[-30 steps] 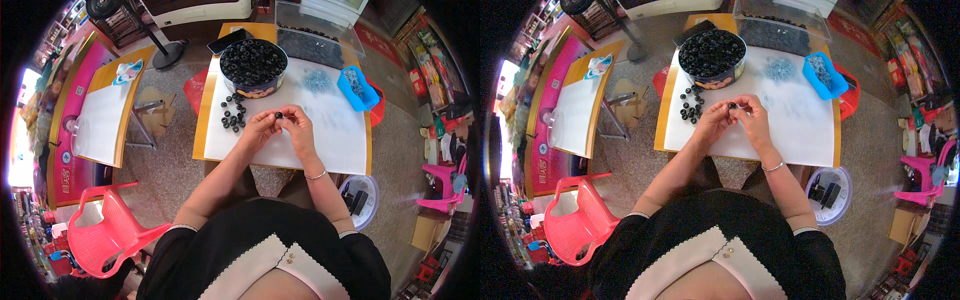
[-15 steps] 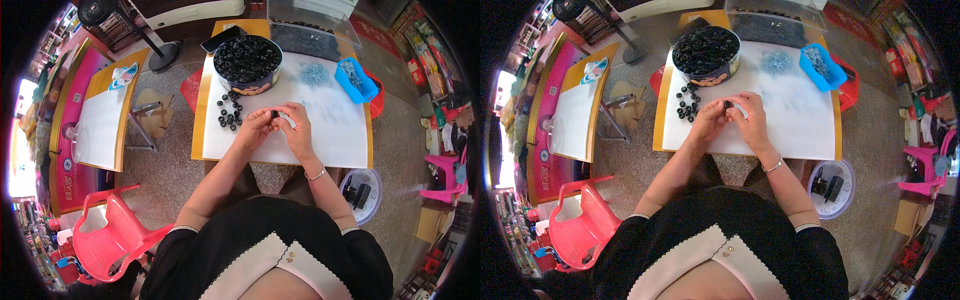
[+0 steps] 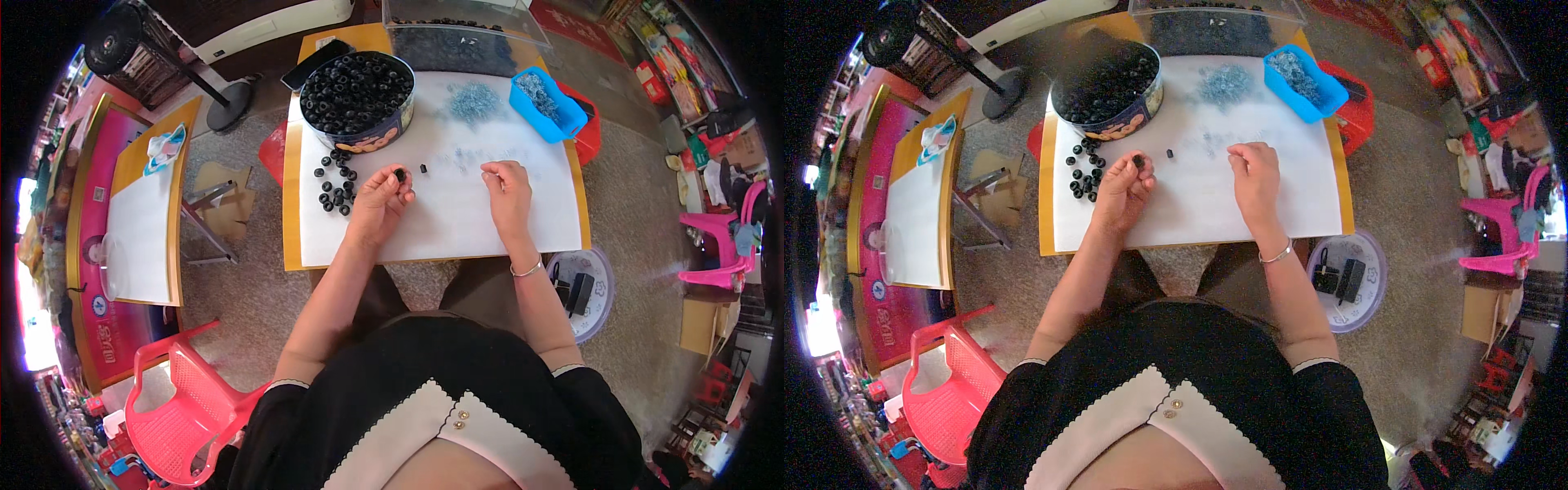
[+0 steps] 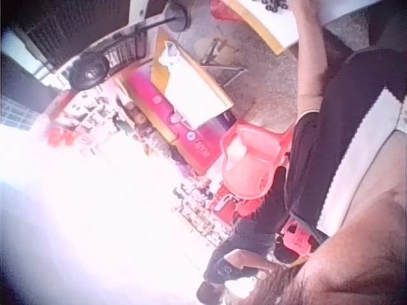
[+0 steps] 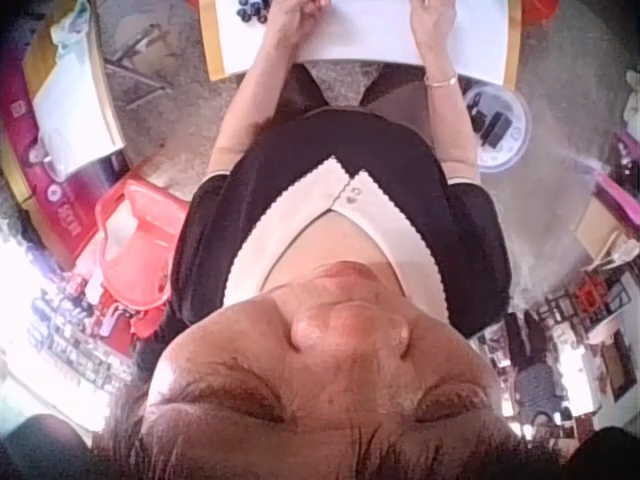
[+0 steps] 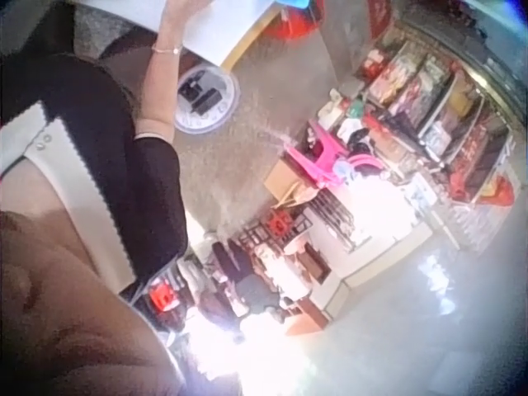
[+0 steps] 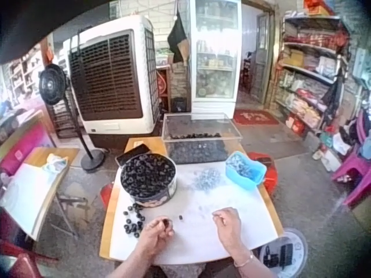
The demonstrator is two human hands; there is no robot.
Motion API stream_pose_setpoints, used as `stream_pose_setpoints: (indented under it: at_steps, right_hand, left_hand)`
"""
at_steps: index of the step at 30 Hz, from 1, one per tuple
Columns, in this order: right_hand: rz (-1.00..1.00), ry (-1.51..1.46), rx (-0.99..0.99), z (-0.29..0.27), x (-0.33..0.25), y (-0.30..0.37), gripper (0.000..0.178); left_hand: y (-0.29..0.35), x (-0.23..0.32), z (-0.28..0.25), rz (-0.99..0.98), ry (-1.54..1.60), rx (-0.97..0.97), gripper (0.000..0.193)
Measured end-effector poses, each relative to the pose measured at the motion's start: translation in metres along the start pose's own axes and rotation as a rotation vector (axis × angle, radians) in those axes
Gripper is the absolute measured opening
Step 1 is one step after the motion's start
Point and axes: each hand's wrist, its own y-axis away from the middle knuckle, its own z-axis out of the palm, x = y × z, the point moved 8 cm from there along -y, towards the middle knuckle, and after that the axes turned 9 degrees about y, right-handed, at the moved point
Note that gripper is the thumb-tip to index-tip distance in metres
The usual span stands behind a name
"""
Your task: The person assembles small black plastic components with clear plastic inserts by hand, taking parts from plastic bins and fitting them together.
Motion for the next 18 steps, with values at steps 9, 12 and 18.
stream_pose_setpoints:
  at_steps: [9,12,18]
  right_hand:
    - [-0.189,0.319,-0.025,0.028,-0.025,-0.002,0.006]
    - [-0.173,0.284,-0.01,0.027,-0.012,0.0,0.006]
    - [-0.143,0.218,0.003,0.019,-0.005,0.003,0.007]
  left_hand:
    - [0.002,-0.002,-0.003,-0.024,-0.052,0.029,0.019]
    - [0.002,-0.003,-0.001,-0.041,-0.075,0.038,0.019]
    - [0.001,-0.004,-0.004,-0.06,-0.041,0.058,0.019]
